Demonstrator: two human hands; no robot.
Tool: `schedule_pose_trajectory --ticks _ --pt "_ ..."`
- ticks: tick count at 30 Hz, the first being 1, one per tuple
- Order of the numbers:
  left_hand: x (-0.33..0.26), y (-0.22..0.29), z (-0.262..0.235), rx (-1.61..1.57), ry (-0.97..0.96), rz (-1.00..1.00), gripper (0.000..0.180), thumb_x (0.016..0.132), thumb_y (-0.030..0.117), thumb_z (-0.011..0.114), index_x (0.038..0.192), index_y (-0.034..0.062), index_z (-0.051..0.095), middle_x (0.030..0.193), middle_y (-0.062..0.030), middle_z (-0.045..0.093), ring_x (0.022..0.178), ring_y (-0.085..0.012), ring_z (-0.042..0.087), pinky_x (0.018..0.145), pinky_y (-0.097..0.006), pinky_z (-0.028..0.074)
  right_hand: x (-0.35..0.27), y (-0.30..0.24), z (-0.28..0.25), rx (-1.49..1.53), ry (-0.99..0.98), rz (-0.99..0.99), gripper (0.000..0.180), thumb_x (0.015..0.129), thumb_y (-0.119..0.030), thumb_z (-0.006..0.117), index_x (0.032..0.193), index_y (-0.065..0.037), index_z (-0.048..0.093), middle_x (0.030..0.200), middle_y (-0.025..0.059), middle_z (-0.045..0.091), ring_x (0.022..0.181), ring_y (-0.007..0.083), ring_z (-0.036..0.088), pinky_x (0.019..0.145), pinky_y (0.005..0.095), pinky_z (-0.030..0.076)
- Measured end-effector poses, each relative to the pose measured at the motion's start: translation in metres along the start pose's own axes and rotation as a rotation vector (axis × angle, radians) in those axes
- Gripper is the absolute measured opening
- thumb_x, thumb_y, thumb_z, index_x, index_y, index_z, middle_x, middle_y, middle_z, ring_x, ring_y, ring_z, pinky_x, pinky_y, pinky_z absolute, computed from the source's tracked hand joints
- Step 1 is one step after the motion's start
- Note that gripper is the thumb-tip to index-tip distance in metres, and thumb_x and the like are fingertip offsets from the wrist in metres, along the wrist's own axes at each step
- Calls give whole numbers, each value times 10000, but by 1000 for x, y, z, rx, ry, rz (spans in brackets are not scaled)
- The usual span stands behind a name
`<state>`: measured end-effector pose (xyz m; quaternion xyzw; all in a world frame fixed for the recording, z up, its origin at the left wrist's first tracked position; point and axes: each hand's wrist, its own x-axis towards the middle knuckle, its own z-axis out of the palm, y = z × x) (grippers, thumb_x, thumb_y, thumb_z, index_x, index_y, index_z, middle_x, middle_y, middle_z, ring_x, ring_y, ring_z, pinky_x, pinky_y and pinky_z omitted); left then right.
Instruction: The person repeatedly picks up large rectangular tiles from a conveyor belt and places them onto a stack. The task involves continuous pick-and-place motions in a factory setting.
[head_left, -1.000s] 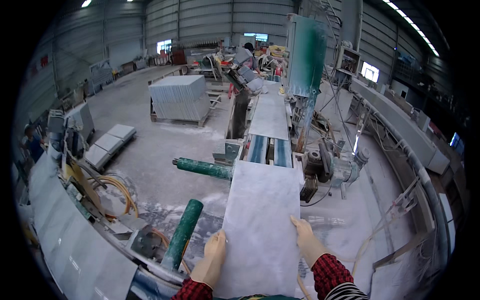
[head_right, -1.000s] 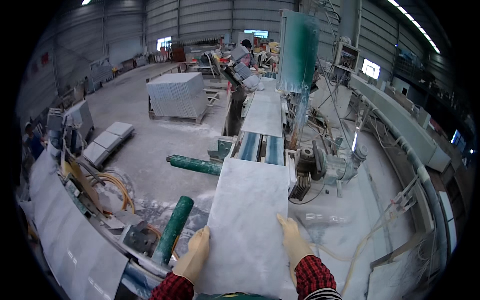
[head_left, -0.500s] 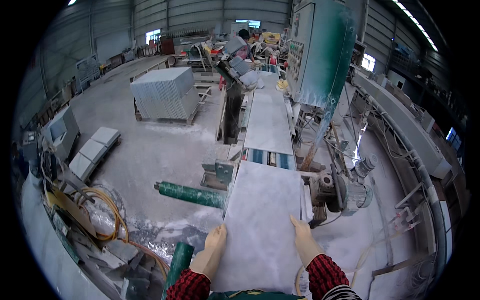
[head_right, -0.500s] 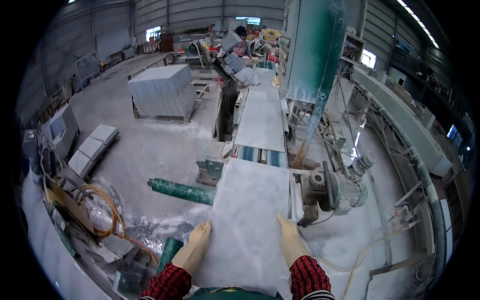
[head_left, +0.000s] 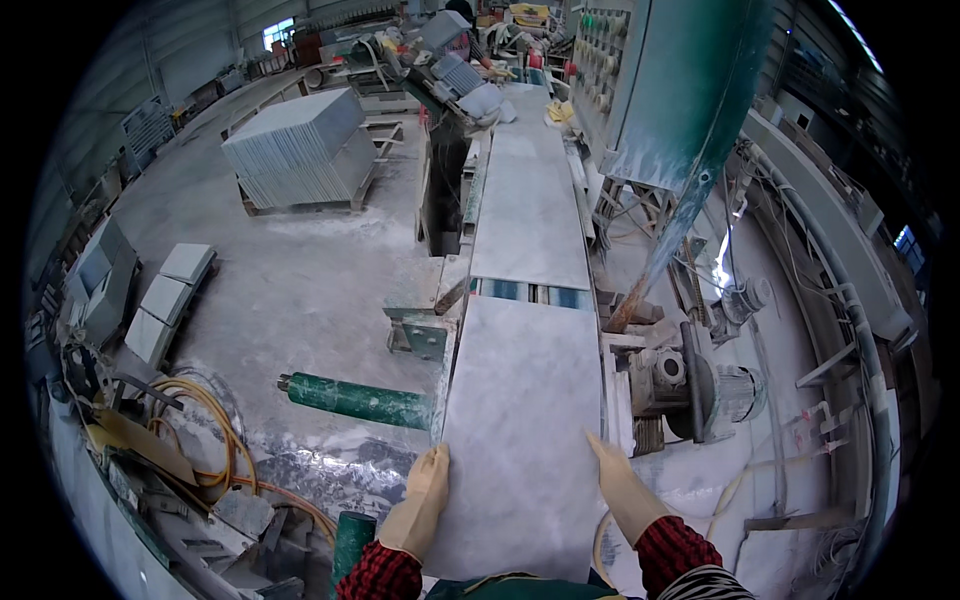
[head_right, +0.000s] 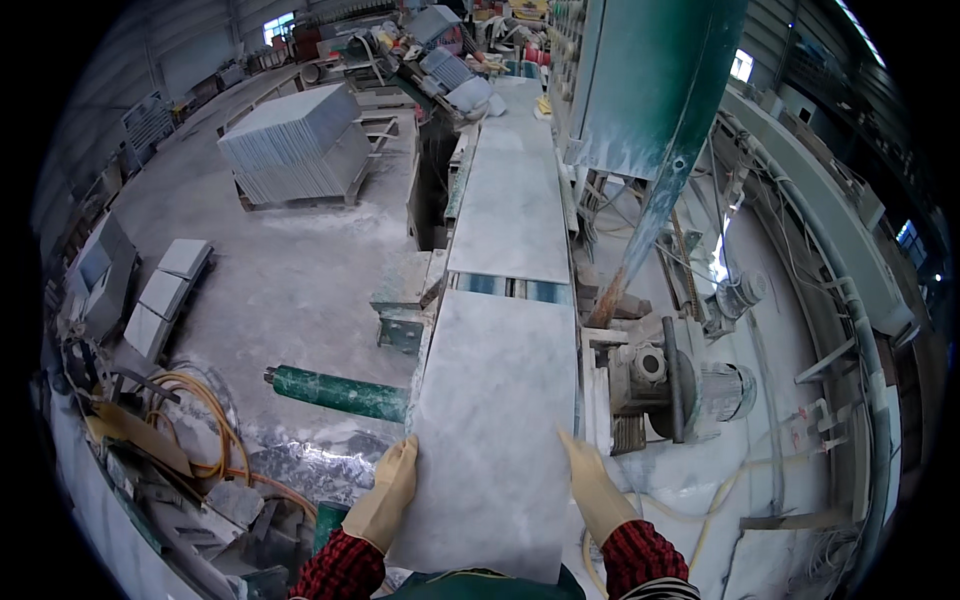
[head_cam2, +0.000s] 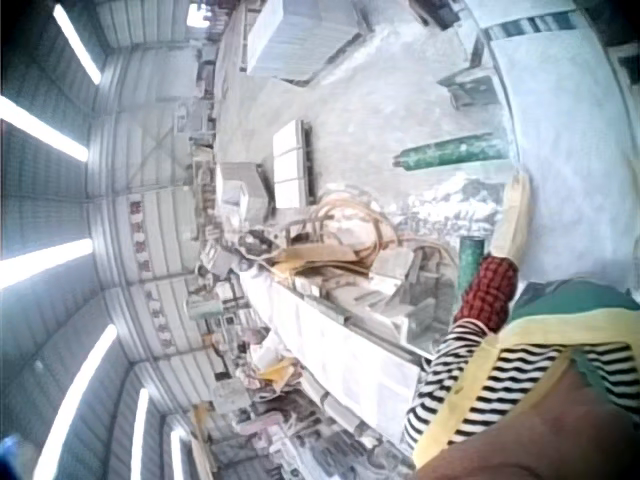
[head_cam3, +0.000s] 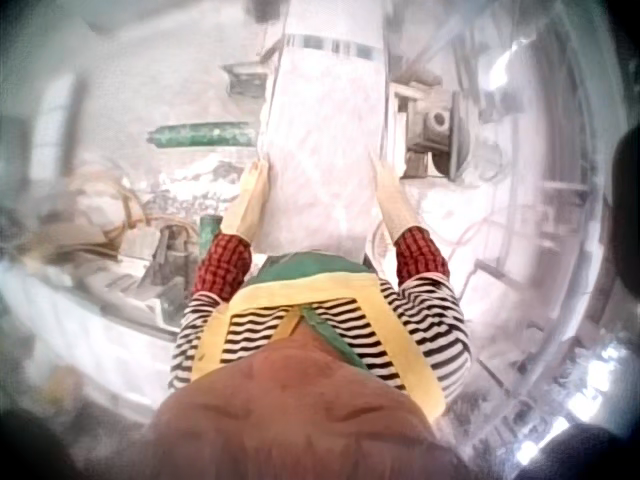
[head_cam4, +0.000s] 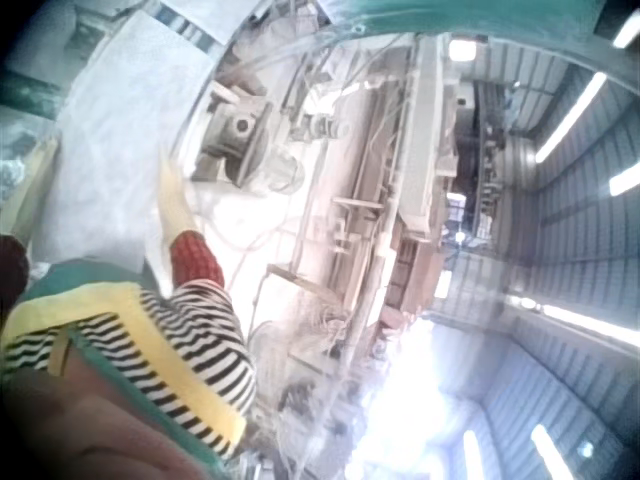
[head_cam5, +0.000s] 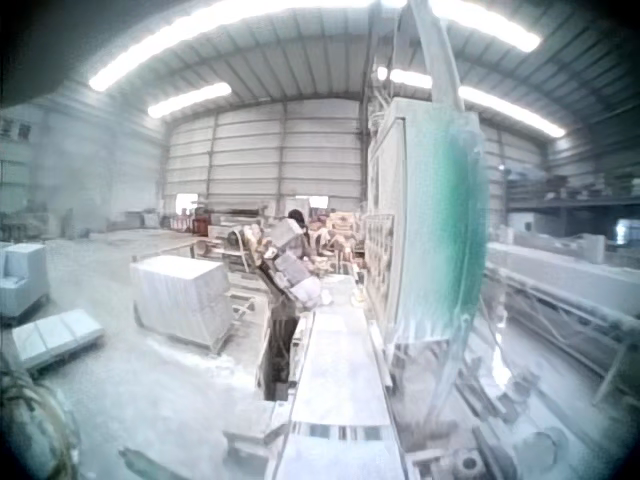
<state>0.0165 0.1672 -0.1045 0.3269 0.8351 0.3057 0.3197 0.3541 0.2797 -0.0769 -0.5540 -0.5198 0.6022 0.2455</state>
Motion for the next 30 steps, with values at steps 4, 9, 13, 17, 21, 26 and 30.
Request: schedule_pose_trajectory --ticks 4,9,13,17,21,26,30 --pt "4 31 4 -147 -135 -81 622 1067 582 388 1116 39 687 1079 -236 710 1058 -427 659 939 -478 488 -49 85 -23 -728 43 -256 565 1061 -330 568 1456 72 526 1137 184 720 1029 290 687 907 382 547" --pt "14 43 -7 -63 -104 -25 620 1071 579 375 1145 41 673 1138 -247 694 1096 -435 644 958 -480 477 -59 26 25 -14 221 444 739 1028 -528 606 1392 113 546 1220 176 704 1087 243 674 902 366 557" --pt "24 51 -11 -44 -105 -9 628 1068 586 370 1175 43 667 1172 -245 694 1123 -441 640 970 -484 476 -46 49 28 -47 342 403 758 1014 -543 617 1388 113 549 1259 202 689 1116 259 671 909 371 561" --pt "34 50 -8 -19 -92 -31 634 1062 612 372 1169 63 670 1185 -222 700 1139 -412 639 987 -455 467 -44 13 35 -35 301 427 784 1005 -556 629 1406 111 538 1271 201 684 1116 262 672 908 372 564" --pt "37 62 -10 -28 -102 -40 643 1059 632 369 1137 68 669 1173 -211 695 1127 -399 636 986 -441 464 -46 -21 42 28 358 415 743 998 -568 639 1344 87 597 1214 186 708 1054 260 688 865 381 568" --pt "45 71 -11 -17 -123 -46 602 1063 576 377 1152 53 662 1048 -242 702 1013 -436 666 899 -487 504 -16 47 22 -113 342 430 728 1004 -612 596 1279 59 652 1174 184 728 1071 284 687 910 392 538" --pt "56 96 -24 -40 -284 -236 585 1063 542 385 1124 37 673 933 -248 700 887 -429 675 838 -486 516 -17 20 25 -186 307 342 759 1009 -644 555 1325 40 646 1216 195 726 1143 325 673 999 398 496"
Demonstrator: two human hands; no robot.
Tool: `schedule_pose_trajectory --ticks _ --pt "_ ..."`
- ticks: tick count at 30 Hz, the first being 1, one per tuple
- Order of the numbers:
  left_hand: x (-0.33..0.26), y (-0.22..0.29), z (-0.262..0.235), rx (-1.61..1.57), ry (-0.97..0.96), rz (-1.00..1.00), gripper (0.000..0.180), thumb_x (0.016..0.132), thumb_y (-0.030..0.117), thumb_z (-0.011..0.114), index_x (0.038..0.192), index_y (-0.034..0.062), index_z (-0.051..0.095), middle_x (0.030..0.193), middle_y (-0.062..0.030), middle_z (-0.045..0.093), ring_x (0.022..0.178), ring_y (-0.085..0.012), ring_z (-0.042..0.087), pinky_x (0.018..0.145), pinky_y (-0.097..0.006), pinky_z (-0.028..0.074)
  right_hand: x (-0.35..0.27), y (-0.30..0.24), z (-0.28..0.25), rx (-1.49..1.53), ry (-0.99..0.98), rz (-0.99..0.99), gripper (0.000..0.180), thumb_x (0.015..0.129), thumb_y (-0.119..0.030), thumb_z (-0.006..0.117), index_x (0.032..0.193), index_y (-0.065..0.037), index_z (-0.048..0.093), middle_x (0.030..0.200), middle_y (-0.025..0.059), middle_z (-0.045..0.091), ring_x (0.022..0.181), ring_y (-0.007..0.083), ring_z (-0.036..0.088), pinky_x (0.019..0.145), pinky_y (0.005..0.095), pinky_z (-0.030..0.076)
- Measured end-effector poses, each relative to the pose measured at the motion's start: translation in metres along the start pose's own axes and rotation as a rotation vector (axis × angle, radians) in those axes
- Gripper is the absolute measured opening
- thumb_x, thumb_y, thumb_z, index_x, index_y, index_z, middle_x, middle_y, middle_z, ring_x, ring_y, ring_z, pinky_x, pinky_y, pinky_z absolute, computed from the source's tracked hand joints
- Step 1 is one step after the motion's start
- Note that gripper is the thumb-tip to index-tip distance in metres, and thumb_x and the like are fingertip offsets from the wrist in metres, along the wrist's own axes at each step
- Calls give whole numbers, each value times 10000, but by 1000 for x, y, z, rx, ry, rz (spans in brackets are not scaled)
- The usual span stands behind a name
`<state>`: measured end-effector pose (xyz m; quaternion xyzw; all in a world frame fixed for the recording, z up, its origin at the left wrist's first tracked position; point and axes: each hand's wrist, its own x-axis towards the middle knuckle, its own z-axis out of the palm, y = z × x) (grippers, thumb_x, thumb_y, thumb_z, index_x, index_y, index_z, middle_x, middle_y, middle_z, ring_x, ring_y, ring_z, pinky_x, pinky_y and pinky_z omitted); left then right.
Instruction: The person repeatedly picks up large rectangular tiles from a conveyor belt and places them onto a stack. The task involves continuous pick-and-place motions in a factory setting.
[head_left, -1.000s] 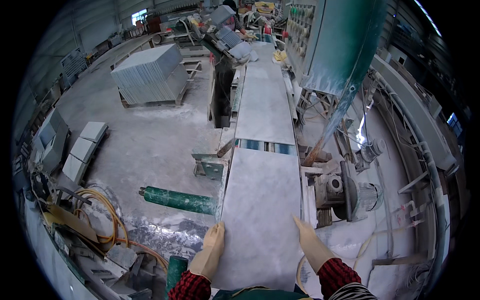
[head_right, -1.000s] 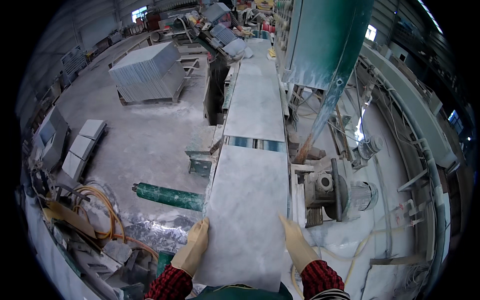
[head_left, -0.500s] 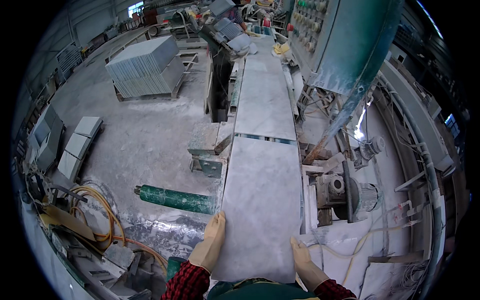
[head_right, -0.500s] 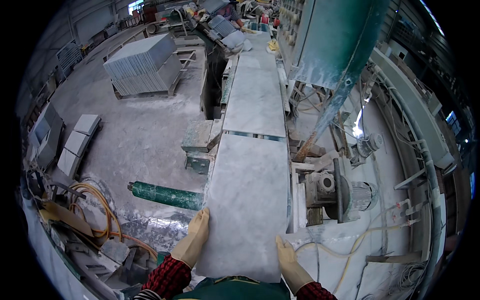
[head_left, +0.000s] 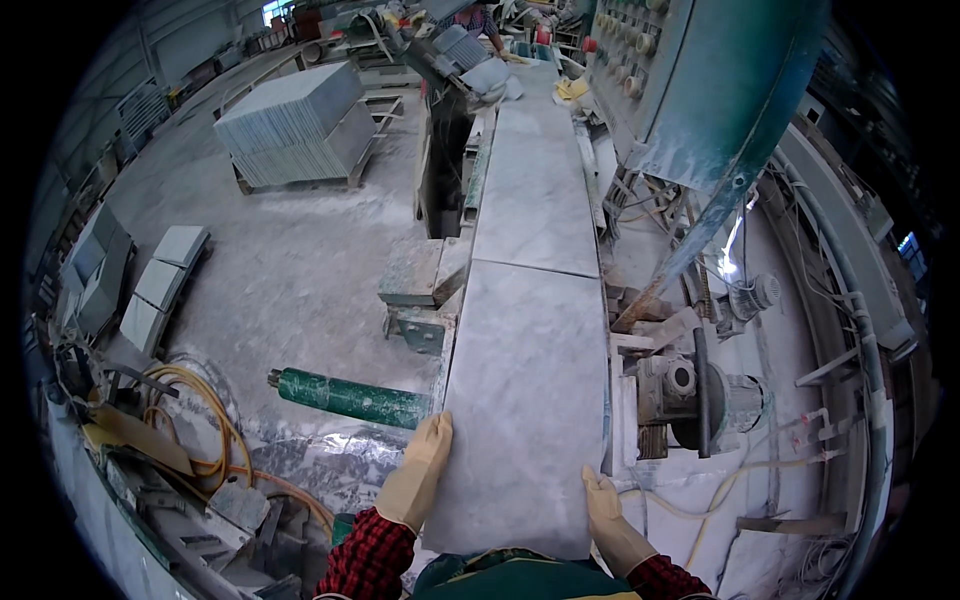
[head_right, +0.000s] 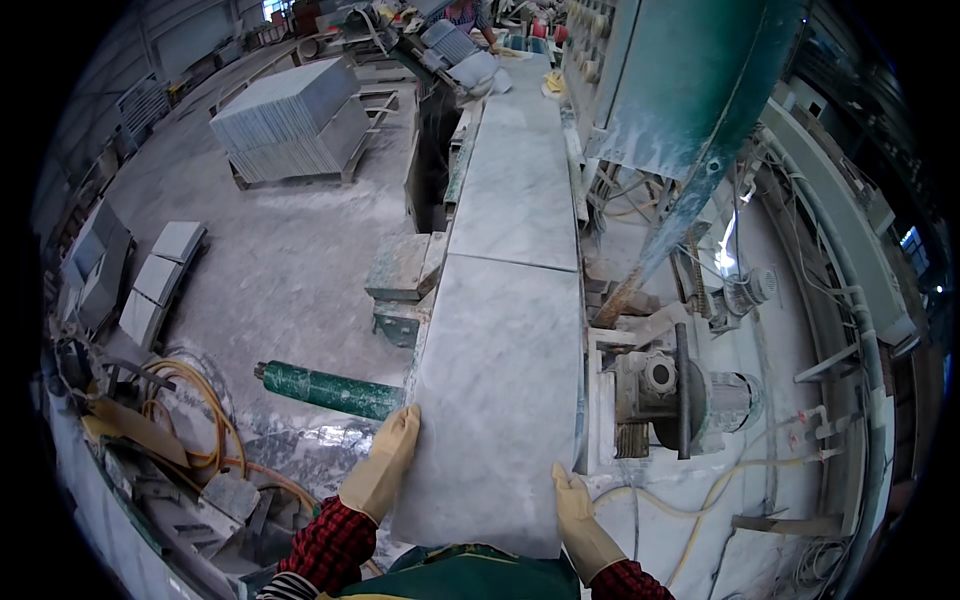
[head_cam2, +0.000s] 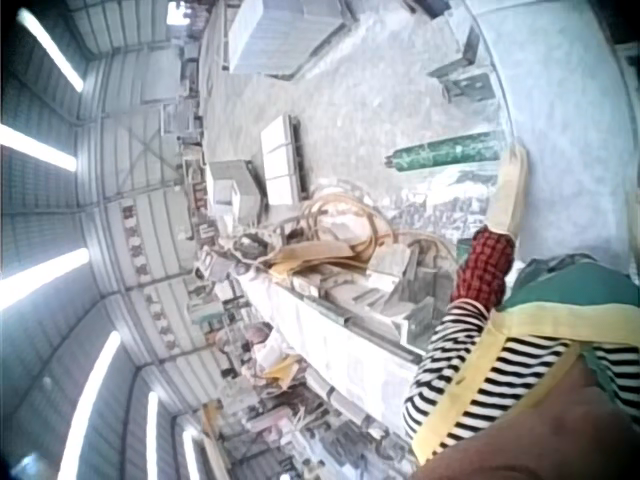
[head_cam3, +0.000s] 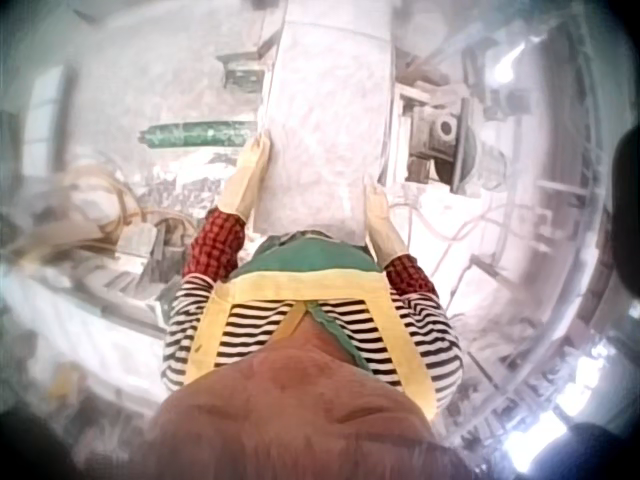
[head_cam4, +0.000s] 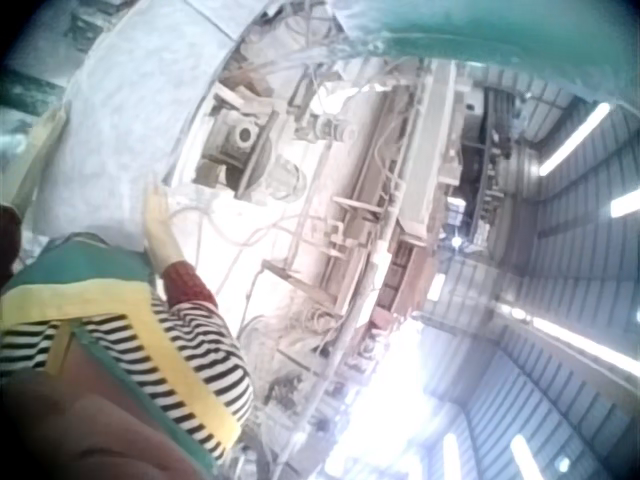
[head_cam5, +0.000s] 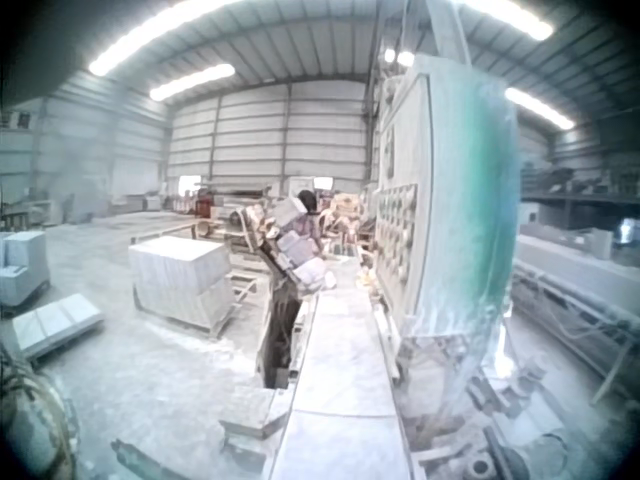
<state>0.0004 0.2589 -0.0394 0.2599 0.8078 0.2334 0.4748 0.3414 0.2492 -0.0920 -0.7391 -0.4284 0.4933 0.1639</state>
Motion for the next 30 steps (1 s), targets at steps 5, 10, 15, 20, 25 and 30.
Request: schedule_pose_trajectory --ticks 5,10,15,20,25,30 --pt "26 -11 -2 103 6 164 579 1058 592 416 1060 56 634 730 -113 617 696 -278 634 703 -425 512 7 -4 -1 -50 9 -32 780 1016 -647 520 1389 32 613 1310 242 683 1240 370 632 1060 415 461" --pt "1 14 -10 134 -9 137 585 1060 587 414 1193 71 655 1049 -184 707 1001 -340 685 899 -430 515 20 9 1 -156 53 -11 796 995 -671 525 1387 17 606 1328 229 660 1245 362 606 1055 419 452" --pt "-3 13 -8 93 9 129 604 1060 611 415 1235 83 653 1148 -201 704 1097 -359 675 955 -428 502 19 -8 -4 -197 -58 64 942 997 -729 439 1495 69 499 1500 296 546 1436 418 484 1196 431 352" --pt "-1 13 -6 79 -6 151 612 1066 612 416 1285 88 644 1189 -195 704 1132 -357 669 985 -423 496 27 0 -3 -132 13 17 770 995 -680 536 1334 4 640 1206 201 694 1138 322 636 964 411 496" --pt "4 14 -4 64 40 187 644 1065 628 407 1319 81 635 1210 -201 704 1146 -362 665 990 -421 496 42 15 6 -66 48 -15 712 998 -656 570 1285 -14 679 1126 163 741 1042 273 686 875 398 550" --pt "11 13 -3 58 93 207 532 1089 545 452 1114 50 646 880 -128 652 826 -210 617 773 -397 504 3 -50 -5 -154 40 23 841 1006 -679 500 1414 51 587 1450 297 579 1369 430 533 1145 430 406"
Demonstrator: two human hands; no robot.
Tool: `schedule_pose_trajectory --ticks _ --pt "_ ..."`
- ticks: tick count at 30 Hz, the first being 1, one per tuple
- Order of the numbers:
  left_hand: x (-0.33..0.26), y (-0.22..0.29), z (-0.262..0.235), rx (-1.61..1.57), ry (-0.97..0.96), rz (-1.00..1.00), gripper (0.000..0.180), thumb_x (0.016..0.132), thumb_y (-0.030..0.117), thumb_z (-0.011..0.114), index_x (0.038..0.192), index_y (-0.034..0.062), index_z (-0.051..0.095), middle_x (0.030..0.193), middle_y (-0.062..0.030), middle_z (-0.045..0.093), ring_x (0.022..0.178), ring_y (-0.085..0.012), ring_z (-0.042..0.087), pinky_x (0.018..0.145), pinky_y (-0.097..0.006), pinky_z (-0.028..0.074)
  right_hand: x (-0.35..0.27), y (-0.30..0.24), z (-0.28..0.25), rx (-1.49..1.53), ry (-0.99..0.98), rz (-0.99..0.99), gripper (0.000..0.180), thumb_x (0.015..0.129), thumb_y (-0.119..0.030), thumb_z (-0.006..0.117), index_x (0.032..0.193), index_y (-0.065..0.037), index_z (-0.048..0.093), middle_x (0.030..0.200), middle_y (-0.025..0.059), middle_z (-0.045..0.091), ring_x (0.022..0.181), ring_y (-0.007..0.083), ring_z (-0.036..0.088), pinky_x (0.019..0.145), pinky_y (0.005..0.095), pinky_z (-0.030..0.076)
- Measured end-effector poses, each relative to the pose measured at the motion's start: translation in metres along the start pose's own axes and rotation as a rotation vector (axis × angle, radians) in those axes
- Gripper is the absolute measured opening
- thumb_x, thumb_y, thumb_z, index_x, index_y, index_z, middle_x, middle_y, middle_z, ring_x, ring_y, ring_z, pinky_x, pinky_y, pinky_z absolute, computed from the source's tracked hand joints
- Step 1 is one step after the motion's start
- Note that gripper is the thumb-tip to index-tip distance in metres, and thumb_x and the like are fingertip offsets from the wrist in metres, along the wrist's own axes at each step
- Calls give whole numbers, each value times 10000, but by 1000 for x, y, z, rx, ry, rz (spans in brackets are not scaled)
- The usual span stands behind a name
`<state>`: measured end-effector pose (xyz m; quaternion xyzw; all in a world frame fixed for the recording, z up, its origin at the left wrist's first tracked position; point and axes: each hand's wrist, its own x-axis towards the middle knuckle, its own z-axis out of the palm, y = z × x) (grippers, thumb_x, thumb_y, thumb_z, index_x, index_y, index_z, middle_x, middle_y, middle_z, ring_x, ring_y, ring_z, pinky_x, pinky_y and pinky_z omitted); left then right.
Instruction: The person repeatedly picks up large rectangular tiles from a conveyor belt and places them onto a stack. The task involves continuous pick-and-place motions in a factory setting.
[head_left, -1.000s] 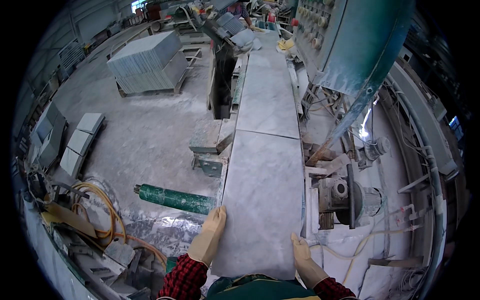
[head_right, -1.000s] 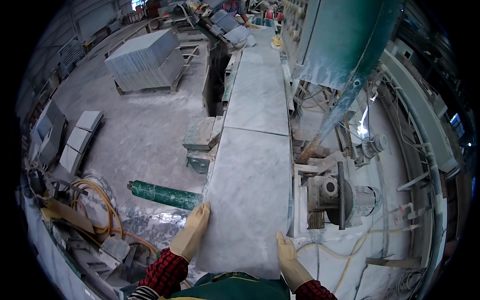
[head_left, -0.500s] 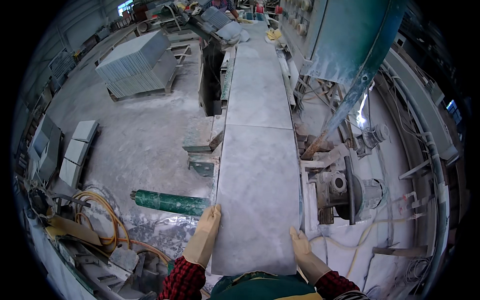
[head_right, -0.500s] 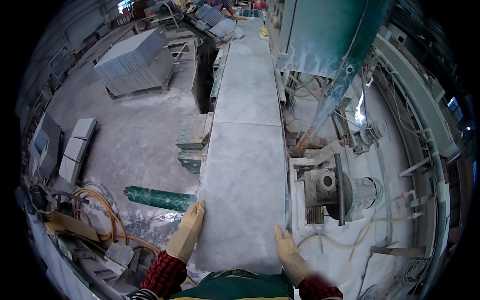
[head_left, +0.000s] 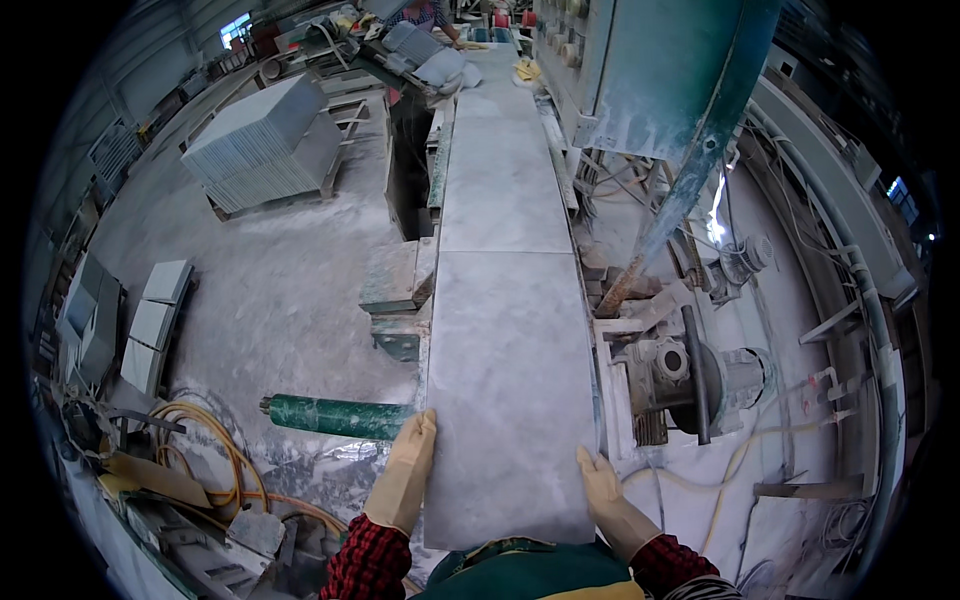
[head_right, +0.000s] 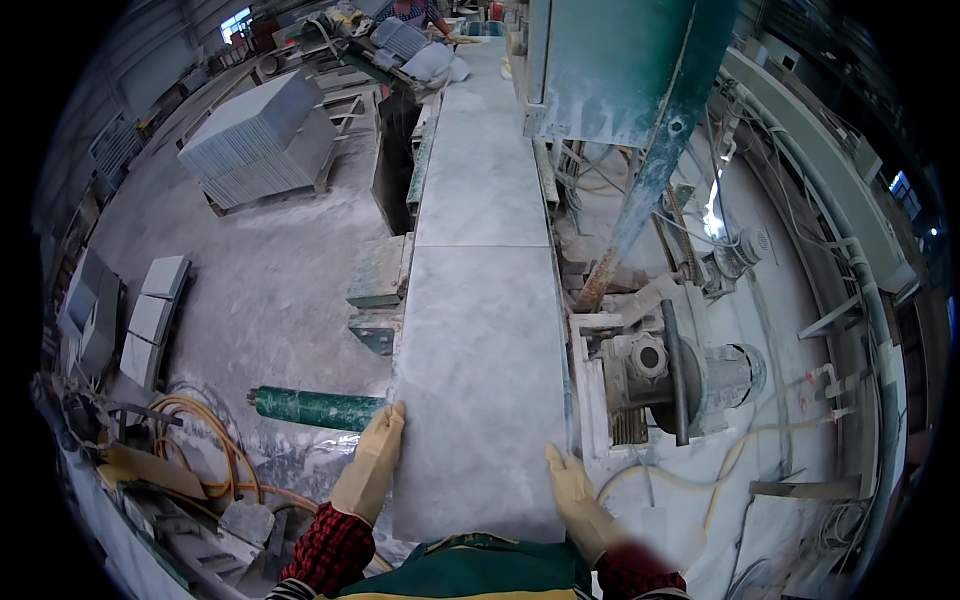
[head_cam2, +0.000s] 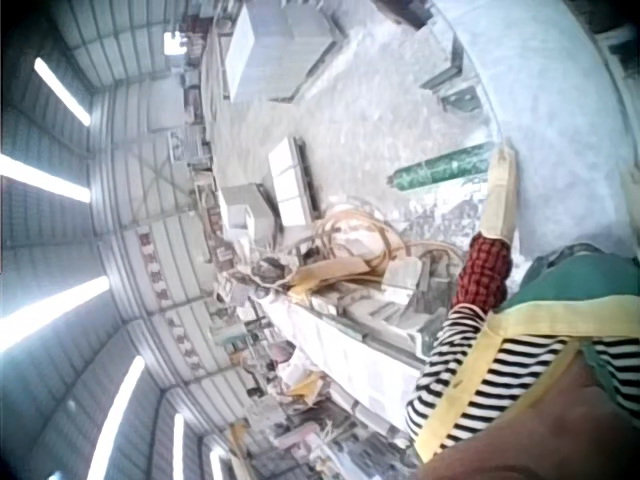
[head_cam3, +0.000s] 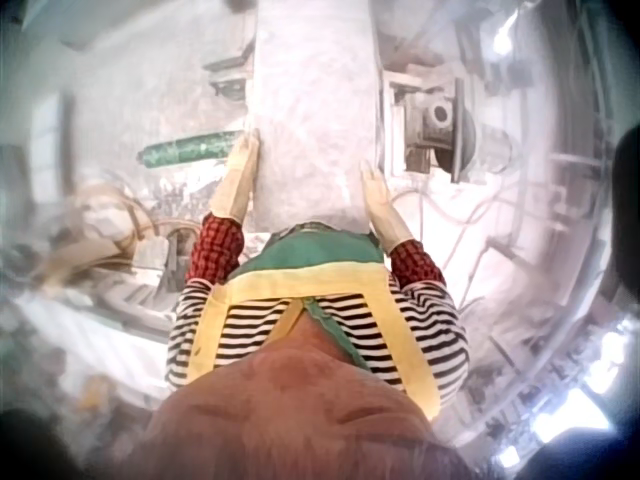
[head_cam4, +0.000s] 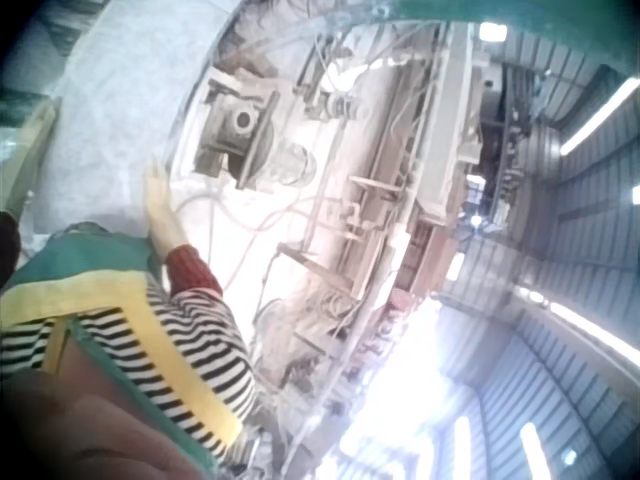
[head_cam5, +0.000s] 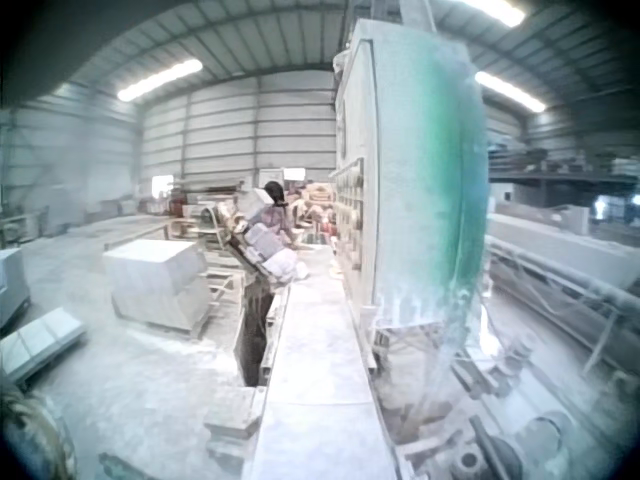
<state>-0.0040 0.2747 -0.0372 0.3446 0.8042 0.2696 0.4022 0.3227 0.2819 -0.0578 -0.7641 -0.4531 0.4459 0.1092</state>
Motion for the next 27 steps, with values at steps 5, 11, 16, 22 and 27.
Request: schedule_pose_trajectory --ticks 5,11,16,22,27 --pt "12 8 -4 71 -80 -1 508 1087 500 427 1031 40 636 821 -142 635 772 -260 627 737 -420 505 13 9 -1 -32 -11 1 848 1009 -691 473 1441 32 572 1483 303 547 1403 438 498 1169 438 382" --pt "43 -30 -4 187 -105 272 517 1068 466 425 1003 -6 624 839 -223 649 794 -374 651 743 -462 501 21 6 -6 -91 -52 -9 768 1022 -655 474 1348 22 631 1302 283 673 1243 428 618 1059 448 464" --pt "59 -12 -19 460 -213 269 434 1036 388 487 1015 -17 640 956 -283 678 922 -462 652 805 -500 511 23 4 -17 -154 -98 -173 730 1033 -629 458 1329 13 639 1270 267 686 1210 415 633 1008 463 491" --pt "43 2 -11 398 161 564 557 977 299 661 1427 3 519 1294 -315 613 1202 -468 608 998 -505 496 37 -28 -49 -570 -121 -259 598 1006 -580 511 1026 -36 759 993 236 737 981 417 698 884 472 533" --pt "55 -15 39 317 143 672 785 956 276 701 1593 -7 339 1622 -378 291 1484 -515 358 1216 -477 356 29 -55 -79 -547 35 -383 553 977 -523 571 830 -16 737 818 211 718 809 447 695 775 489 551"
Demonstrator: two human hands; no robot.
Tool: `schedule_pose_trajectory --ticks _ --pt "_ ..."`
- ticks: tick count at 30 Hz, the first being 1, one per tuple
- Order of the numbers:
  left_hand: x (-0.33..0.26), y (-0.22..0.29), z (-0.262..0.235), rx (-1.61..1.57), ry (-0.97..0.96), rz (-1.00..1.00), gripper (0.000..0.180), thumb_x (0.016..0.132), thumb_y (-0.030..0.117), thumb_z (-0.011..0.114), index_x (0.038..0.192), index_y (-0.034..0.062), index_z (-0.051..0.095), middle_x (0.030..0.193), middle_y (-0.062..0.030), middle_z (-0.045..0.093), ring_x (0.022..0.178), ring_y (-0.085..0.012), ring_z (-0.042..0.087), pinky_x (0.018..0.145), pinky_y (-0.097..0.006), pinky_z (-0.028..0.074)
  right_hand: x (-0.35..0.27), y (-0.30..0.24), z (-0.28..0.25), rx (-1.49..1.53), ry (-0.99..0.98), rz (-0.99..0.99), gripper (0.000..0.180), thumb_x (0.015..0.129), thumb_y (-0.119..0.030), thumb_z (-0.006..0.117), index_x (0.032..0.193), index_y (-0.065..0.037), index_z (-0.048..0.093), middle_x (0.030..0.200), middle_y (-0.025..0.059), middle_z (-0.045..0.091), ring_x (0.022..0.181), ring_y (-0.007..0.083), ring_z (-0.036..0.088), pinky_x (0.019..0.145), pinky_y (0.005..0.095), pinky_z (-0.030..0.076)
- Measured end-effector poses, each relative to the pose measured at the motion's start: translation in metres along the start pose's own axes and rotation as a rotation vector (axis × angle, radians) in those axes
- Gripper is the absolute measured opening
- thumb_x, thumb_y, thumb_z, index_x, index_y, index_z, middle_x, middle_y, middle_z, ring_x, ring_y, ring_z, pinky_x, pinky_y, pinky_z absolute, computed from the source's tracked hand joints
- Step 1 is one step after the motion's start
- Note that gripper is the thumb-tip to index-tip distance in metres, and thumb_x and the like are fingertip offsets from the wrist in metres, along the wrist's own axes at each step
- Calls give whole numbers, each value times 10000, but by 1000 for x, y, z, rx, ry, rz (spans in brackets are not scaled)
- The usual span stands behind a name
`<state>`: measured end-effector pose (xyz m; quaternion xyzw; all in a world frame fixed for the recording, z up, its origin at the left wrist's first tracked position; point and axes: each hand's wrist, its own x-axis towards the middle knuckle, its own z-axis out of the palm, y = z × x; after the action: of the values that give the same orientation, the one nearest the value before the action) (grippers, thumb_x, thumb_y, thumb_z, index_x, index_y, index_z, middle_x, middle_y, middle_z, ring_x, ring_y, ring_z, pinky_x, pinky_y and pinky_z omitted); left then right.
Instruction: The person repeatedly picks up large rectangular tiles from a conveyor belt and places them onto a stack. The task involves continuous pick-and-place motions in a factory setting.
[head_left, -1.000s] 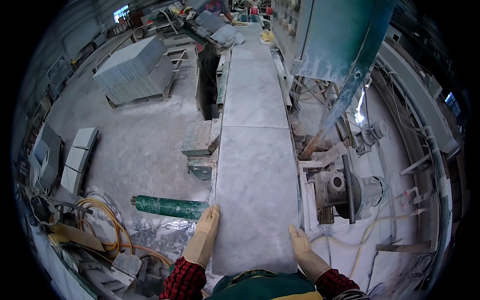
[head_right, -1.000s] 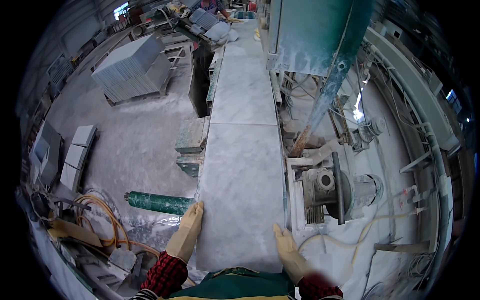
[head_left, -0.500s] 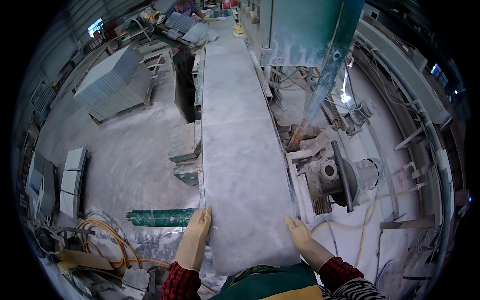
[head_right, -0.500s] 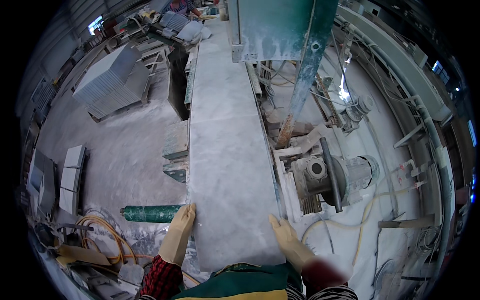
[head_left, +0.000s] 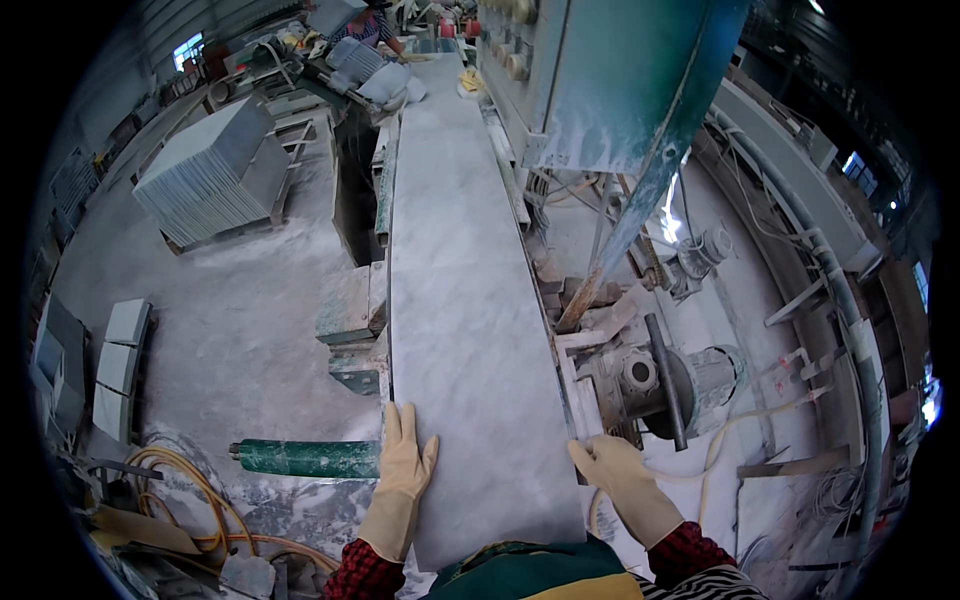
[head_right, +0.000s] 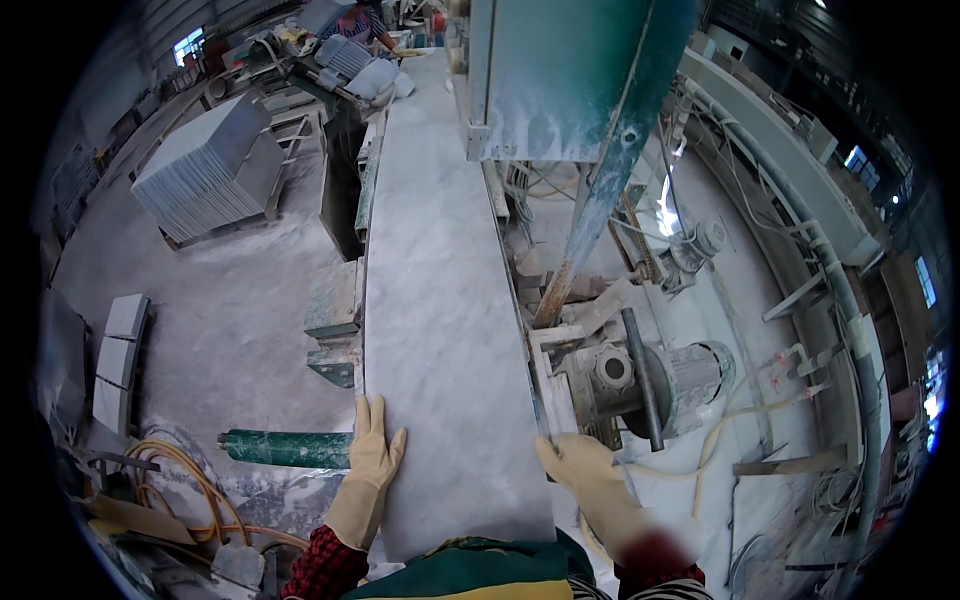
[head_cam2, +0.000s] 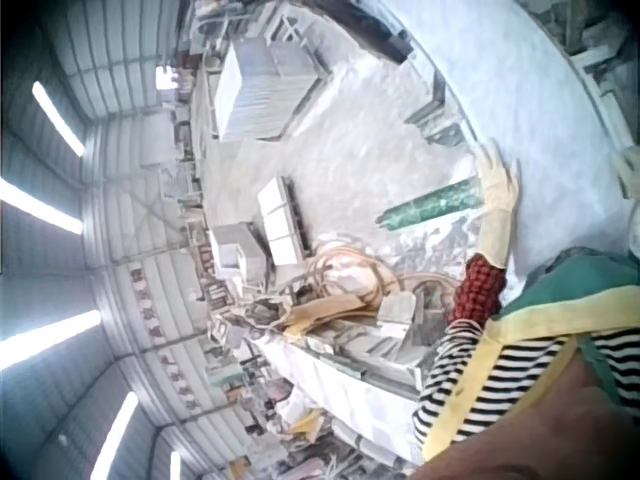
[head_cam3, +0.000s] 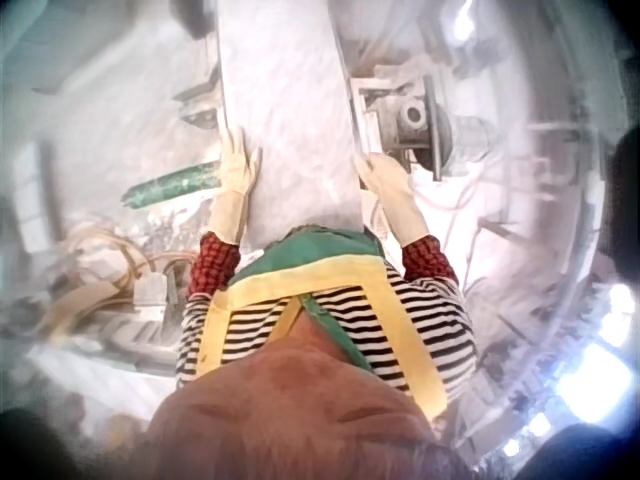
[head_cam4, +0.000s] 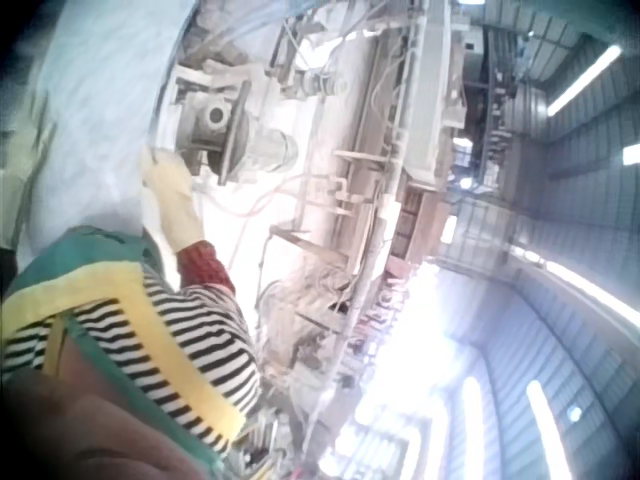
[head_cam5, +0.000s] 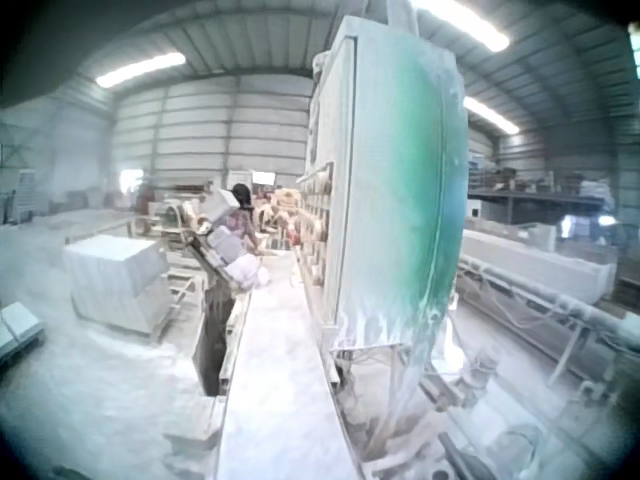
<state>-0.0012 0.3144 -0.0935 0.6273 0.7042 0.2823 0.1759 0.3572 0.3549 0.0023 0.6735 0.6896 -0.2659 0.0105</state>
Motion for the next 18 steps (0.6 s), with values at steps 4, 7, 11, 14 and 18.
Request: schedule_pose_trajectory --ticks 4,7,11,14,18 --pt "9 12 -3 -33 -35 -25 758 965 279 699 1580 -7 361 1626 -394 258 1482 -543 338 1218 -502 344 9 -25 -1 -141 -63 -232 380 935 -399 627 1085 -73 756 1109 243 735 1070 416 698 943 503 536" --pt "10 10 -8 -24 -5 -6 750 966 291 703 1573 -1 374 1621 -388 273 1481 -542 339 1216 -503 347 35 -46 49 -193 400 -666 553 932 -422 645 1364 -77 637 1424 269 596 1353 429 540 1151 523 397" --pt "-5 8 -16 -54 115 -47 739 970 305 704 1565 3 388 1600 -376 323 1473 -529 360 1213 -502 358 87 -87 85 -133 222 -722 768 911 -437 682 1527 -28 474 1595 282 418 1482 473 363 1252 548 240" --pt "-32 7 -31 -95 235 -51 691 976 289 696 1545 5 426 1567 -364 389 1455 -514 398 1208 -499 372 100 -88 85 -153 302 -731 792 888 -421 710 1515 7 483 1570 306 443 1462 481 394 1241 551 270" --pt "-94 -7 -39 -99 441 -111 605 1006 256 657 1523 7 466 1527 -350 459 1424 -499 453 1197 -488 396 105 -79 87 -162 375 -820 758 866 -319 728 1496 35 499 1538 310 477 1438 482 427 1221 561 305"
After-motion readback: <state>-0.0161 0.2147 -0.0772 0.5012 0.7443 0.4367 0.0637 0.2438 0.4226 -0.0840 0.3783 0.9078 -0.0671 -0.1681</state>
